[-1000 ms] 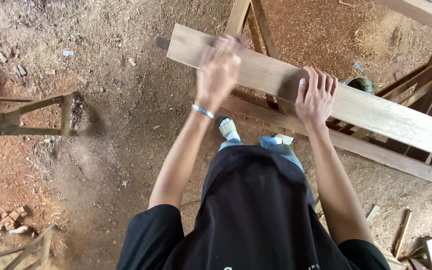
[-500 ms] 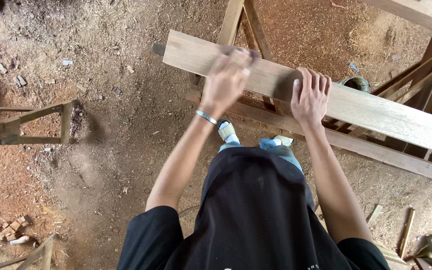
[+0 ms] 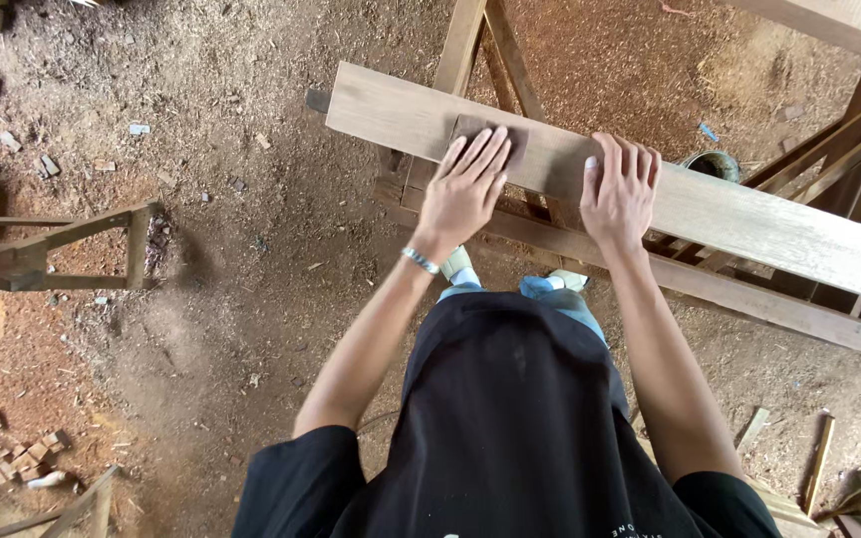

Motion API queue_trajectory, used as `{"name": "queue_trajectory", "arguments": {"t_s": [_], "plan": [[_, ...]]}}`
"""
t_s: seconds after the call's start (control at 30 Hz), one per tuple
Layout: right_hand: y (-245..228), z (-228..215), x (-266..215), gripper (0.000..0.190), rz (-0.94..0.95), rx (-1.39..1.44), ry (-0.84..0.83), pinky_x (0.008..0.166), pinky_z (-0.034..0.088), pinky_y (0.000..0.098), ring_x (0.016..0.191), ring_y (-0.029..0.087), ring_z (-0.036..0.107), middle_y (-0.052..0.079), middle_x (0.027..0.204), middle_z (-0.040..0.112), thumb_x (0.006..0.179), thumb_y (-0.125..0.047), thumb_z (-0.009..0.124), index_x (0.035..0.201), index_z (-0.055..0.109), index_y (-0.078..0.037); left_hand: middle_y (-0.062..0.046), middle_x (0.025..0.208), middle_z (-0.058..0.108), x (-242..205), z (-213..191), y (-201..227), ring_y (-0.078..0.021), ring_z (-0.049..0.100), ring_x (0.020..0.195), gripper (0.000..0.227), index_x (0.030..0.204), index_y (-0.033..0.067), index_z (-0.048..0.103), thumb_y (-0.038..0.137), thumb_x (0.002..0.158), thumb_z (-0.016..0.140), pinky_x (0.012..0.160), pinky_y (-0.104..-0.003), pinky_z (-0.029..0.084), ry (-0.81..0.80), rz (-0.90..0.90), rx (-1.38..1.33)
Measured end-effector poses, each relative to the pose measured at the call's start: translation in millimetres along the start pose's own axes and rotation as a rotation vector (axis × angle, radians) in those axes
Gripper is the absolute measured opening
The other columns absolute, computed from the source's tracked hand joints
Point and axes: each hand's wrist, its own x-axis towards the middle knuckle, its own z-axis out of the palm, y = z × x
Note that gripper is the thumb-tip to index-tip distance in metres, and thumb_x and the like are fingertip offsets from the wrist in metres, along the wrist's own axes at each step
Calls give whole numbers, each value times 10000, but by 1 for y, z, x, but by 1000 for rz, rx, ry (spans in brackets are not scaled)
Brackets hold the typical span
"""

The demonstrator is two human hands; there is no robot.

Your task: The person is sanding a long piece of wood with a piece of sandpaper held by hand, rubbing it back and forth along the surface.

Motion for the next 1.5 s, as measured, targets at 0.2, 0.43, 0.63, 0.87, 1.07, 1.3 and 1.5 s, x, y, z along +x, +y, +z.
{"name": "queue_trajectory", "arguments": {"t_s": [0.2,0.43,0.63,0.87,1.07,1.3,1.5], "plan": [[-1,0,-1,327,-3,-14,-1,1190,287,518,1279,343,520,167,1331,599,1123,-228,464,1402,527,-70,-98,1509,496,-21,-35,-89,-239,487,1373,509,1465,133,469,211,975,585,1120,-392,420,-156,-498,3],[-1,1,-1,321,14,-1,-15,1198,280,515,1276,341,519,163,1349,600,1129,-227,464,1403,524,-71,-105,1608,396,-8,9,-92,-285,447,1411,540,1544,117,374,370,1066,364,1021,-330,537,-93,-653,118],[3,5,0,332,16,-1,-22,1204,257,522,1295,330,514,161,1357,598,1136,-243,450,1414,515,-73,-55,1572,476,-22,16,-16,-196,458,1471,422,1480,117,498,311,1109,448,1281,-429,287,-87,-121,-22],[6,7,0,336,19,-14,-26,1205,255,526,1299,336,506,166,1359,588,1131,-244,452,1415,510,-75,-78,1588,450,-29,-37,-125,-229,421,1483,447,1515,113,457,318,1122,395,1274,-423,241,-93,-402,125],[-1,0,0,346,26,11,-20,1202,257,526,1301,348,498,166,1361,586,1120,-241,470,1423,514,-80,-100,1571,423,3,-10,-103,-293,383,1454,547,1536,88,405,367,1066,413,1070,-373,384,-118,-702,88],[1,3,0,338,18,7,-32,1209,256,528,1312,335,496,162,1369,580,1123,-232,464,1421,507,-79,-37,1558,475,-20,2,-31,-177,464,1448,453,1494,130,472,319,1086,421,1258,-425,318,-157,-277,114],[3,3,-2,347,6,-29,-15,1197,248,538,1311,350,489,163,1369,579,1129,-242,467,1431,510,-78,-98,1557,441,-7,-9,-101,-227,416,1440,496,1487,59,463,350,1099,360,1218,-435,290,-162,-527,229]]}}
